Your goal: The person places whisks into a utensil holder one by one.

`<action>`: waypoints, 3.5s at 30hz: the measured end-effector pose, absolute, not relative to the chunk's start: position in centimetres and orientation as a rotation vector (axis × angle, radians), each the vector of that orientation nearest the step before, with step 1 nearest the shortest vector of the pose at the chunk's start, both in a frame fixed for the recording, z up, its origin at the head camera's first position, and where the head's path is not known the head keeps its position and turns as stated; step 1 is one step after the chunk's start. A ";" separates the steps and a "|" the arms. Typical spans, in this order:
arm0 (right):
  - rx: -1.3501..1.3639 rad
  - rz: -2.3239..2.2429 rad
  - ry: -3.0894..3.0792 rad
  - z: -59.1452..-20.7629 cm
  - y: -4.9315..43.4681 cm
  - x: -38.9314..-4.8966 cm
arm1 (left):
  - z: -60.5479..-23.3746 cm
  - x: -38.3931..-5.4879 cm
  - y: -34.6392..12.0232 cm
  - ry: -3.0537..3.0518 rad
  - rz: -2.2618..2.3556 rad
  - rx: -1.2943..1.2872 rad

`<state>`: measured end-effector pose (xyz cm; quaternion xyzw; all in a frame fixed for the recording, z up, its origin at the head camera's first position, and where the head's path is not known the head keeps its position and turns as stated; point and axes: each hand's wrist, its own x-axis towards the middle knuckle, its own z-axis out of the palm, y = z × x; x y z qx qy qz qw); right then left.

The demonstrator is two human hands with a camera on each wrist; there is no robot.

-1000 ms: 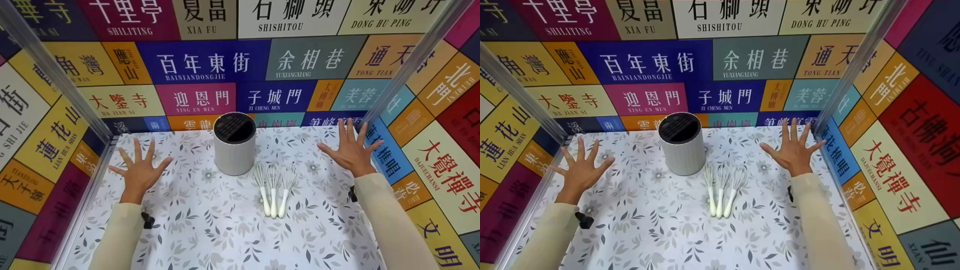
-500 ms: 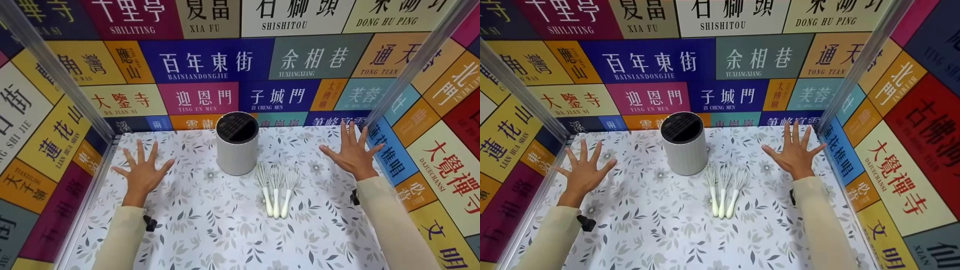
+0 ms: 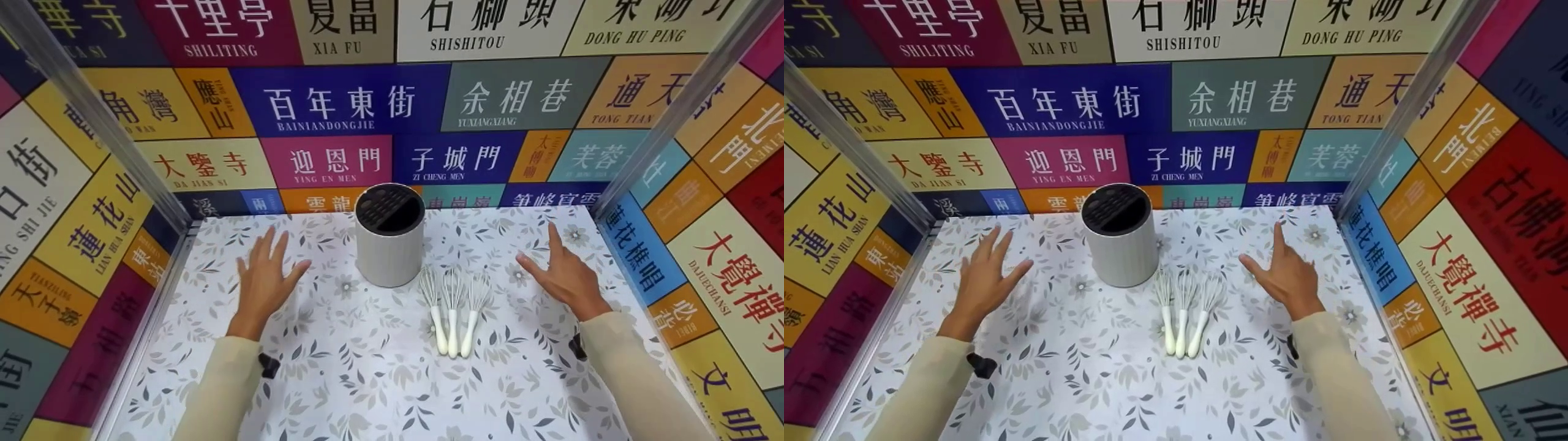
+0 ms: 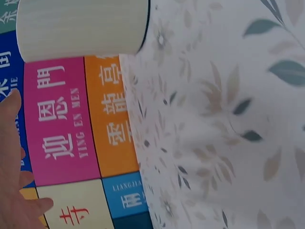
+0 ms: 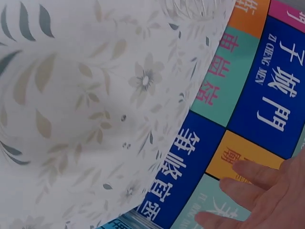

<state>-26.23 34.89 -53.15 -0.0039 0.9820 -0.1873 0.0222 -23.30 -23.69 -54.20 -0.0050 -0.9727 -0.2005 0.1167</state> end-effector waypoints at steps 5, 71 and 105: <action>-0.012 -0.633 3.012 -54.2 34.4 -25.0 | -53.3 -24.5 -20.5 -2.818 -0.631 -0.134; 0.313 -1.407 2.510 -62.5 23.7 -20.6 | -53.1 -28.8 -8.9 -2.633 -0.652 -0.380; 0.087 -1.450 2.594 -55.1 21.5 -24.5 | -53.0 -28.7 -9.0 -2.657 -0.645 -0.376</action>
